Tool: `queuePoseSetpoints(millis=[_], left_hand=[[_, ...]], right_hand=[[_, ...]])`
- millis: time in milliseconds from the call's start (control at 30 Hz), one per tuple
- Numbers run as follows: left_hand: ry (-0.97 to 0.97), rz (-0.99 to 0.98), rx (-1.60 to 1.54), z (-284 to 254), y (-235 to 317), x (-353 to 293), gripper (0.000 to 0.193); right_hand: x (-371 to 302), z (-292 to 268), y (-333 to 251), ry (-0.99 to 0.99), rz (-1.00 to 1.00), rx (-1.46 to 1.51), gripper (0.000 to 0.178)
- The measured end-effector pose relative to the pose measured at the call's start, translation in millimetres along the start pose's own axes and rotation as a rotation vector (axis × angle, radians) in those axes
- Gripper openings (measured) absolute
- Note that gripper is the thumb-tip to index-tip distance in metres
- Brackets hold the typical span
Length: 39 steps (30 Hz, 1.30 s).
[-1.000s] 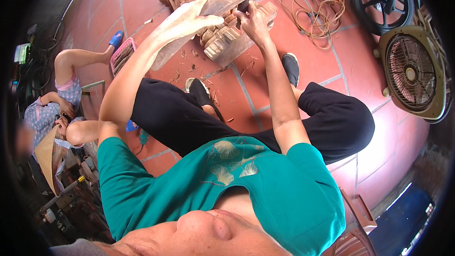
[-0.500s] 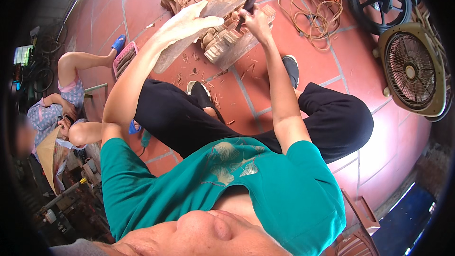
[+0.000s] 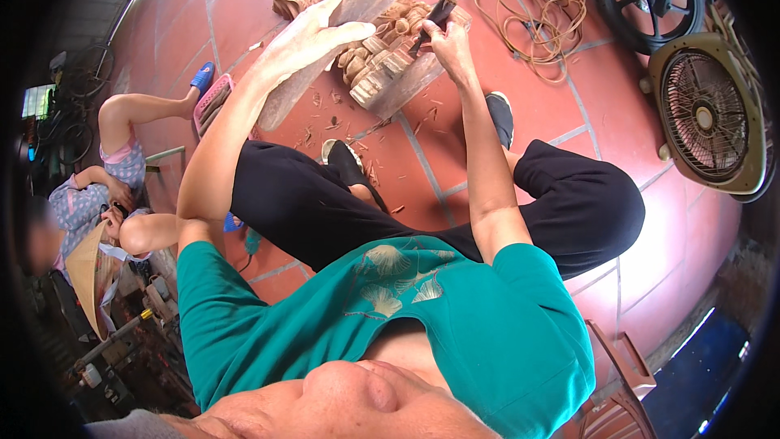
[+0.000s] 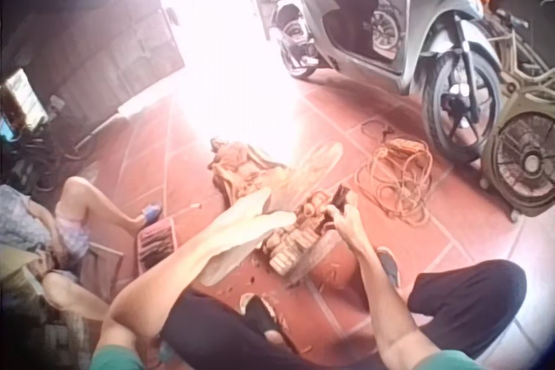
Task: The person sits on the floor and carves a wooden sculpture using a chisel and mallet. They repeatedly strike the chisel to shape the wood, with wood shavings accumulating around the work area.
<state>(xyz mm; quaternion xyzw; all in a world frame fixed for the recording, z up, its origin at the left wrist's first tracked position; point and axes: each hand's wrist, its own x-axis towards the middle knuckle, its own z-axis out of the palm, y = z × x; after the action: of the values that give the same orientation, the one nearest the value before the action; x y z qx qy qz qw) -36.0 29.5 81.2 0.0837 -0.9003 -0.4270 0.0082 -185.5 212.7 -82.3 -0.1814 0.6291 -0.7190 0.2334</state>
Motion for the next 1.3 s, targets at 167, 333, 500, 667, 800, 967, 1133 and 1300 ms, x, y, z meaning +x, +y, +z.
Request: queuePoseSetpoints(millis=[167,333,500,667,800,967,1133,1300], left_hand=[[0.071,0.107,0.114,1.3,21.1,-0.5,0.075],[0.108,0.171,0.099,-2.1,40.2,-7.3,0.071],[-0.031,0.011,0.241,9.6,25.0,-3.7,0.076],[-0.136,0.098,0.203,2.1,26.8,-5.6,0.077],[0.132,0.188,0.159,4.8,37.6,-6.5,0.075],[-0.193,-0.093,0.431,6.1,26.0,5.2,0.089],[-0.087,-0.018,0.245,4.6,19.0,-1.8,0.082],[-0.034,-0.039,0.108,2.8,6.0,-4.3,0.08]], right_hand=[[-0.4,4.6,-2.7,-0.007,-0.075,-0.125,0.019],[-1.1,8.5,-4.1,0.014,-0.129,-0.237,0.02],[4.4,8.3,1.0,-0.015,-0.149,-0.26,0.02],[1.8,11.5,-3.5,0.002,-0.169,-0.249,0.02],[2.2,10.2,2.9,0.011,-0.182,-0.312,0.025],[3.3,14.6,5.4,-0.019,-0.304,-0.548,0.026],[6.7,5.4,4.2,0.011,-0.067,-0.176,0.023],[5.3,-23.7,16.8,0.056,0.161,0.193,0.021]])
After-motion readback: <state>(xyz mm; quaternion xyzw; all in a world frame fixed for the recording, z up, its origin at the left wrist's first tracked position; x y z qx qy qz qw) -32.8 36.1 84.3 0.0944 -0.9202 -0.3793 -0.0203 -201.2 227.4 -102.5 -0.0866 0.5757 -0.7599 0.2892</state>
